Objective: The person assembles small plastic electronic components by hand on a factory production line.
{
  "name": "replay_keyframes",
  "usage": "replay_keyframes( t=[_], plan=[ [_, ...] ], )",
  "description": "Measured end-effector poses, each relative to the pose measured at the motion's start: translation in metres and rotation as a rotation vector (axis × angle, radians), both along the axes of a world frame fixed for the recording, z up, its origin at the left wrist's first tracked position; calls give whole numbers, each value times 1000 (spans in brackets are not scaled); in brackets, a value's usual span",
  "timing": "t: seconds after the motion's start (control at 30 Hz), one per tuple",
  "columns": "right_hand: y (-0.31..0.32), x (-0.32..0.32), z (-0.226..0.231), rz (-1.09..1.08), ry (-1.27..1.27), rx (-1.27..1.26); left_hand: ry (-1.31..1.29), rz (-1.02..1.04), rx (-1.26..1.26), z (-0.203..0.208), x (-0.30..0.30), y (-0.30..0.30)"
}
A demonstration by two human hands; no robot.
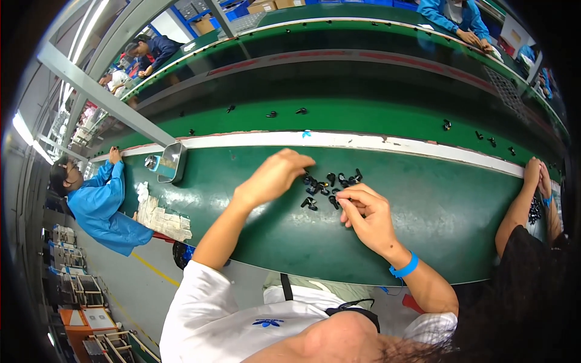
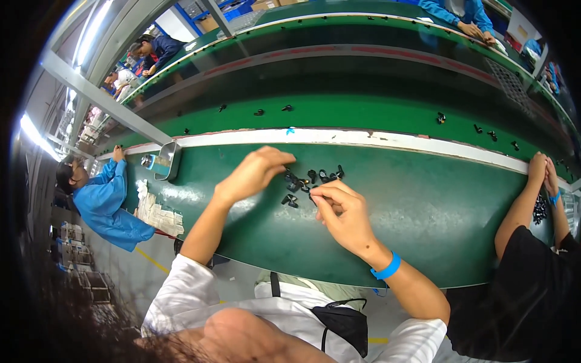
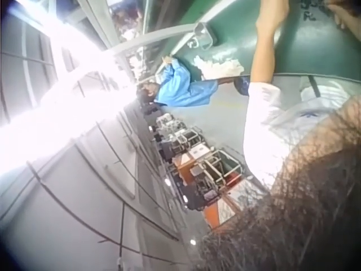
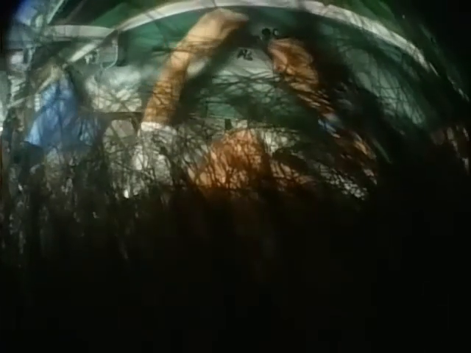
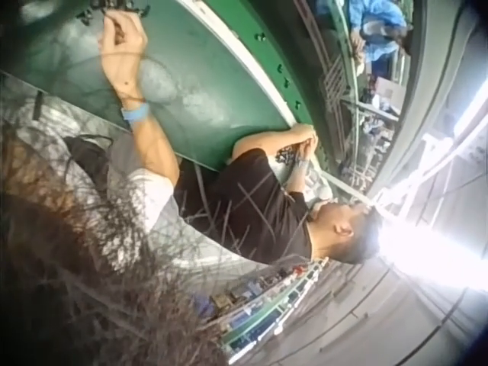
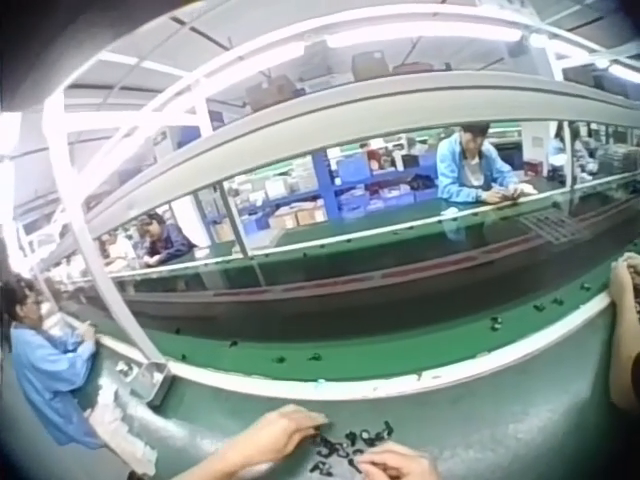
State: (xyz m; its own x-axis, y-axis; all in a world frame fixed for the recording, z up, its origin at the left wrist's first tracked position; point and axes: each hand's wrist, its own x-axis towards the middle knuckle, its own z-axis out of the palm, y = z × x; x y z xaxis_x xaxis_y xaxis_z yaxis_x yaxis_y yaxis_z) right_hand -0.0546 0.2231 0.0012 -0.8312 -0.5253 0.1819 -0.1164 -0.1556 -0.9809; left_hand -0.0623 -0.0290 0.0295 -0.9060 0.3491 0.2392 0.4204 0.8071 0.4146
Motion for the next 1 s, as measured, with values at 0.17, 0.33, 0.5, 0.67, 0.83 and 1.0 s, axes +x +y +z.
replay_keyframes(
  t=[0.17,0.33,0.5,0.67,0.83,1.0],
  plan=[
    [0,4,0,-11,-1,25,13,0,78,-22,10,2],
    [5,6,-4,-95,-66,17,-114,57,546,7,22,35],
    [1,4,-2,-64,-154,-119,-287,-89,1117,-19,42,56],
    [0,3,0,-56,-14,-90,-163,-13,1171,-37,48,57],
    [0,5,-2,-68,155,-51,-120,2,1206,-42,50,60],
    [1,9,-1,-216,472,29,-151,-28,1280,-43,54,67]
  ],
)
